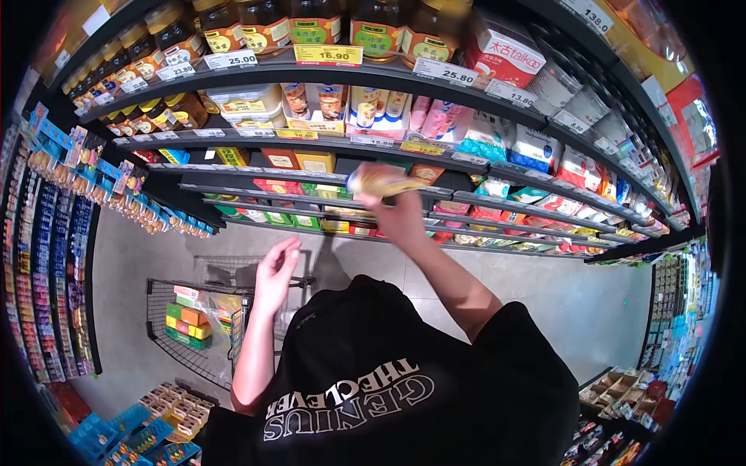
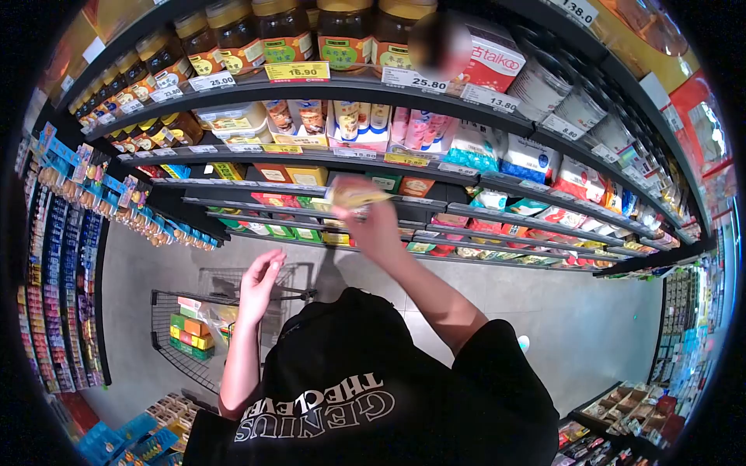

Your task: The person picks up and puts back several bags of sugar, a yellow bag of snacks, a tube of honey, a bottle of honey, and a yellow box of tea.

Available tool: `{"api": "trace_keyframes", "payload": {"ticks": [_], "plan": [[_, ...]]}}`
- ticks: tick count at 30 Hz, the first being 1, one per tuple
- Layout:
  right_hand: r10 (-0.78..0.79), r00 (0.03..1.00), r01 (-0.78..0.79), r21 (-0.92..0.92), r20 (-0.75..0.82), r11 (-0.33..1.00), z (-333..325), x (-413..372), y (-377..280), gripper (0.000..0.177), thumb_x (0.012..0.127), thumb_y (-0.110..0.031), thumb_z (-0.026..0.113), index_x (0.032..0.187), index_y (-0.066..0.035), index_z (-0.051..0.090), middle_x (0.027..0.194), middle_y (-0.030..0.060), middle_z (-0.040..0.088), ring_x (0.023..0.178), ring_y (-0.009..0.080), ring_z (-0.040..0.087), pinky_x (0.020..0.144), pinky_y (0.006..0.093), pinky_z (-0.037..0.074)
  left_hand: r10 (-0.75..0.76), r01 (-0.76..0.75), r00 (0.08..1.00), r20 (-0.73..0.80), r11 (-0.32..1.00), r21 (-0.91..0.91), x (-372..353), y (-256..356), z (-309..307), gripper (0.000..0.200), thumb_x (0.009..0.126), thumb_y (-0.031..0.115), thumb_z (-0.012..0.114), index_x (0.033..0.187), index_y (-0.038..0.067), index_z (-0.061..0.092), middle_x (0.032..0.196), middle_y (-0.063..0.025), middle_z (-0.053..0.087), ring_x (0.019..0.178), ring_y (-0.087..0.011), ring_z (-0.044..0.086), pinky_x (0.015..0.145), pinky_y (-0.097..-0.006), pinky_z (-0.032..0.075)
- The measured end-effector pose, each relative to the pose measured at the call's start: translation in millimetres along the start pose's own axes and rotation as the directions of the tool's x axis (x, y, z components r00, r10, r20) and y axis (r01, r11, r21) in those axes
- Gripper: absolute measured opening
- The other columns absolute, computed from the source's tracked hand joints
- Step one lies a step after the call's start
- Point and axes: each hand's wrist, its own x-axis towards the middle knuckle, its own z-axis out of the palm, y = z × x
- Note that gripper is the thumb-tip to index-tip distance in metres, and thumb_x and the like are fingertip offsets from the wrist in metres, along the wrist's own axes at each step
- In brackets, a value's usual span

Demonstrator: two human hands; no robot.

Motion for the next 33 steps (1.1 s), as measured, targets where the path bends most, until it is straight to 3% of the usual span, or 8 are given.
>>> {"api": "trace_keyframes", "payload": {"ticks": [3, 5, 7, 11, 16, 18, 25, 33], "plan": [[-0.040, 0.986, 0.006, -0.203, -0.164, 0.979, -16.4, 48.4, -3.1, 0.036, 0.085, -0.001, 0.076, 0.118, 0.000, 0.062, 0.112, 0.0144, 0.067, 0.104, 0.0282, 0.068, 0.092, 0.0365, 0.053, -0.201, 0.207, 0.975, -0.096, 0.977, 0.057, -28.1, -89.7, -39.0, 0.034, 0.094, 0.016, 0.072, 0.126, 0.004, 0.067, 0.114, -0.0104, 0.072, 0.109, -0.0198, 0.067, 0.096, -0.0326, 0.050], [-0.200, 0.960, 0.129, -0.326, -0.196, 0.937, -21.8, 72.1, 6.1, 0.036, 0.085, 0.000, 0.076, 0.118, 0.000, 0.062, 0.112, 0.0156, 0.067, 0.102, 0.0303, 0.068, 0.090, 0.0375, 0.053, -0.132, 0.216, 0.964, -0.232, 0.896, 0.388, -56.7, -143.9, -67.8, 0.032, 0.094, 0.020, 0.071, 0.118, -0.001, 0.068, 0.111, -0.0146, 0.072, 0.104, -0.0233, 0.068, 0.095, -0.0356, 0.052], [-0.242, 0.952, 0.160, -0.368, -0.187, 0.916, -21.7, 85.6, 17.0, 0.038, 0.086, -0.002, 0.075, 0.121, 0.000, 0.060, 0.111, 0.0173, 0.067, 0.100, 0.0334, 0.068, 0.088, 0.0385, 0.054, -0.151, 0.318, 0.915, -0.374, 0.839, 0.441, -90.6, -182.6, -90.8, 0.031, 0.094, 0.022, 0.071, 0.115, -0.002, 0.069, 0.112, -0.0171, 0.072, 0.103, -0.0256, 0.068, 0.096, -0.0376, 0.052], [-0.016, 0.987, -0.029, -0.275, -0.162, 0.961, -19.9, 96.7, 28.7, 0.041, 0.089, -0.011, 0.074, 0.123, 0.002, 0.055, 0.109, 0.0204, 0.067, 0.099, 0.0402, 0.066, 0.087, 0.0430, 0.052, -0.321, 0.479, 0.817, -0.480, 0.840, 0.255, -148.5, -238.1, -120.2, 0.025, 0.096, 0.021, 0.068, 0.109, 0.000, 0.070, 0.093, -0.0126, 0.075, 0.085, -0.0252, 0.071, 0.084, -0.0367, 0.054], [-0.038, 0.988, -0.056, -0.581, -0.149, 0.812, -15.4, 103.9, 38.2, 0.046, 0.084, -0.019, 0.079, 0.116, 0.002, 0.054, 0.104, 0.0264, 0.067, 0.098, 0.0445, 0.065, 0.084, 0.0518, 0.050, -0.448, 0.656, 0.696, -0.562, 0.714, 0.243, -181.3, -247.0, -98.7, 0.052, 0.104, 0.050, 0.049, 0.102, 0.004, 0.073, 0.082, -0.0138, 0.074, 0.080, -0.0288, 0.071, 0.075, -0.0424, 0.052], [0.145, 0.980, -0.201, -0.662, -0.140, 0.722, -14.0, 107.8, 35.9, 0.048, 0.083, -0.026, 0.080, 0.112, 0.001, 0.054, 0.108, 0.0272, 0.068, 0.100, 0.0451, 0.066, 0.086, 0.0527, 0.052, -0.415, 0.670, 0.696, -0.586, 0.669, 0.322, -177.4, -223.0, -86.9, 0.052, 0.105, 0.051, 0.047, 0.102, 0.006, 0.073, 0.085, -0.0139, 0.074, 0.082, -0.0316, 0.071, 0.076, -0.0447, 0.052], [0.126, 0.971, -0.237, -0.770, -0.202, 0.593, -12.4, 114.5, 43.6, 0.047, 0.084, -0.032, 0.079, 0.110, 0.002, 0.060, 0.111, 0.0274, 0.070, 0.099, 0.0446, 0.068, 0.088, 0.0526, 0.053, -0.307, 0.692, 0.692, -0.653, 0.540, 0.479, -170.2, -207.5, -72.7, 0.049, 0.105, 0.050, 0.043, 0.098, 0.011, 0.071, 0.083, -0.0165, 0.072, 0.083, -0.0416, 0.069, 0.073, -0.0533, 0.050], [-0.004, 0.965, -0.157, -0.585, -0.264, 0.796, -7.5, 104.9, 47.7, 0.030, 0.085, -0.022, 0.079, 0.102, -0.002, 0.066, 0.080, 0.0185, 0.069, 0.077, 0.0384, 0.069, 0.073, 0.0482, 0.054, -0.233, 0.673, 0.710, -0.665, 0.502, 0.543, -171.0, -197.5, -63.7, 0.047, 0.106, 0.047, 0.042, 0.098, 0.010, 0.069, 0.083, -0.0209, 0.070, 0.080, -0.0461, 0.066, 0.069, -0.0568, 0.049]]}}
